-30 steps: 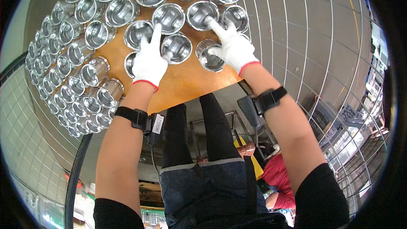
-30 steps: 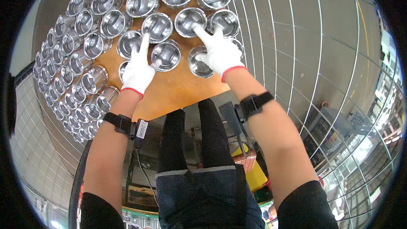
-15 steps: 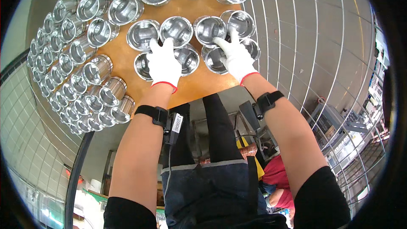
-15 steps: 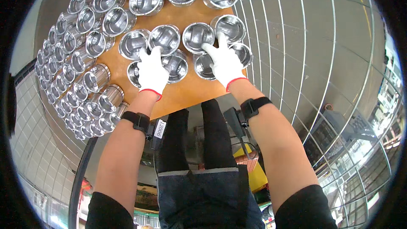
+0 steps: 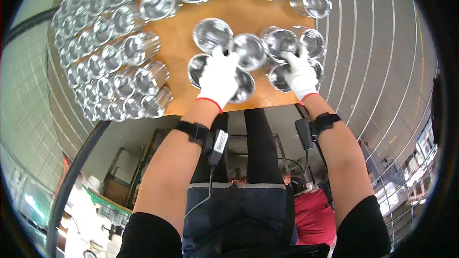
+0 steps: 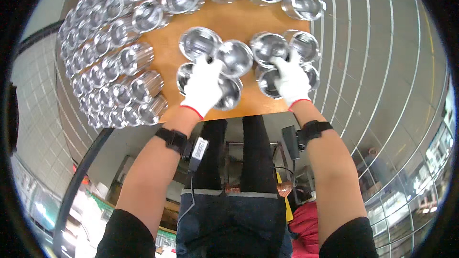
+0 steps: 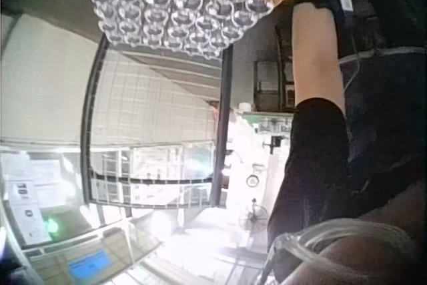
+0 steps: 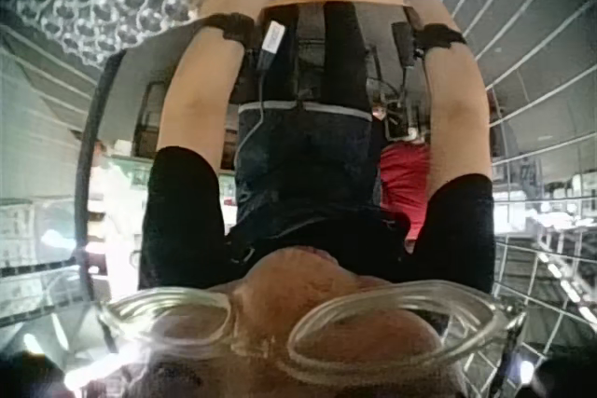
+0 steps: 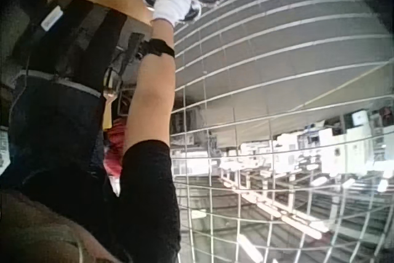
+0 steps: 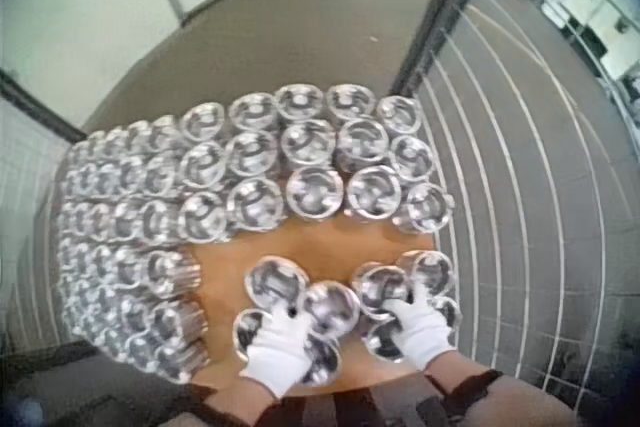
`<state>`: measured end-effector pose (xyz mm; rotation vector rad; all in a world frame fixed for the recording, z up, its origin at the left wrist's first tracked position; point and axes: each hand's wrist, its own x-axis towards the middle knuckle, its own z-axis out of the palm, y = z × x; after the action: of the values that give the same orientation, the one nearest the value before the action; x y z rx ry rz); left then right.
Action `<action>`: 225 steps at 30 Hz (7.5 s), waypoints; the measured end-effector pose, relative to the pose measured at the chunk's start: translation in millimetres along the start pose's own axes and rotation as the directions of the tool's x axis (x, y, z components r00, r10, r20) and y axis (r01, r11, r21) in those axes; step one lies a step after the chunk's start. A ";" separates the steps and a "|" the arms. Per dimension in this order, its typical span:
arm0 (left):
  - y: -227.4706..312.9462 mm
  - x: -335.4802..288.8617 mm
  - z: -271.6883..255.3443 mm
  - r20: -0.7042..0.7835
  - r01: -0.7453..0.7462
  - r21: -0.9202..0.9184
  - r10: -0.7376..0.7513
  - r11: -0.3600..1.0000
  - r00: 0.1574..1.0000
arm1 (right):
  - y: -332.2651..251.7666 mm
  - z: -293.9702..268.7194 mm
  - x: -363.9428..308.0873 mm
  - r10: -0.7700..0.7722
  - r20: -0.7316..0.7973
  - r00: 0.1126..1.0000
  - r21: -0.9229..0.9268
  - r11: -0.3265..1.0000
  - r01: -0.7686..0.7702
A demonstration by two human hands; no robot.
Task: Inspecting and deburring metal pistons at an industrial workstation.
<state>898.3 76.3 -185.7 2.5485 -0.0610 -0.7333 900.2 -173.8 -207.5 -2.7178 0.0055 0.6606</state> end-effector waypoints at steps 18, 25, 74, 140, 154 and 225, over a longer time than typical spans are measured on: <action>45.8 -457.6 -122.8 -0.078 0.474 -0.448 -0.561 0.759 0.824 | -164.6 -124.7 -132.7 -0.297 0.542 0.786 0.046 0.945 0.325; 123.3 -621.9 -118.2 -0.307 0.510 -0.723 -0.878 0.466 0.367 | -296.1 -204.6 -219.6 -0.646 0.586 0.489 0.071 0.642 0.764; -8.4 -897.6 31.5 -0.380 0.629 -0.735 -0.922 0.252 -0.074 | -545.1 76.2 -566.8 -0.678 0.624 -0.388 0.233 -0.313 0.921; 20.8 174.6 -97.8 -0.050 0.091 0.122 -0.086 0.988 0.995 | -24.7 -89.8 171.1 0.003 0.041 0.999 -0.070 0.998 0.000; 2.9 17.7 -87.2 0.121 -0.008 -0.157 0.027 0.988 0.992 | 3.8 -76.0 172.0 -0.234 -0.015 0.972 -0.141 0.963 0.230; 44.5 -1170.3 334.3 0.235 0.033 -0.896 -0.535 -0.443 -0.812 | -561.7 276.8 -1110.3 0.390 0.647 -0.655 0.609 -0.782 0.136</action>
<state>-269.3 91.0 160.5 0.7630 2.8278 0.6471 -166.1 361.4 241.3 -0.2077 2.6893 -0.4062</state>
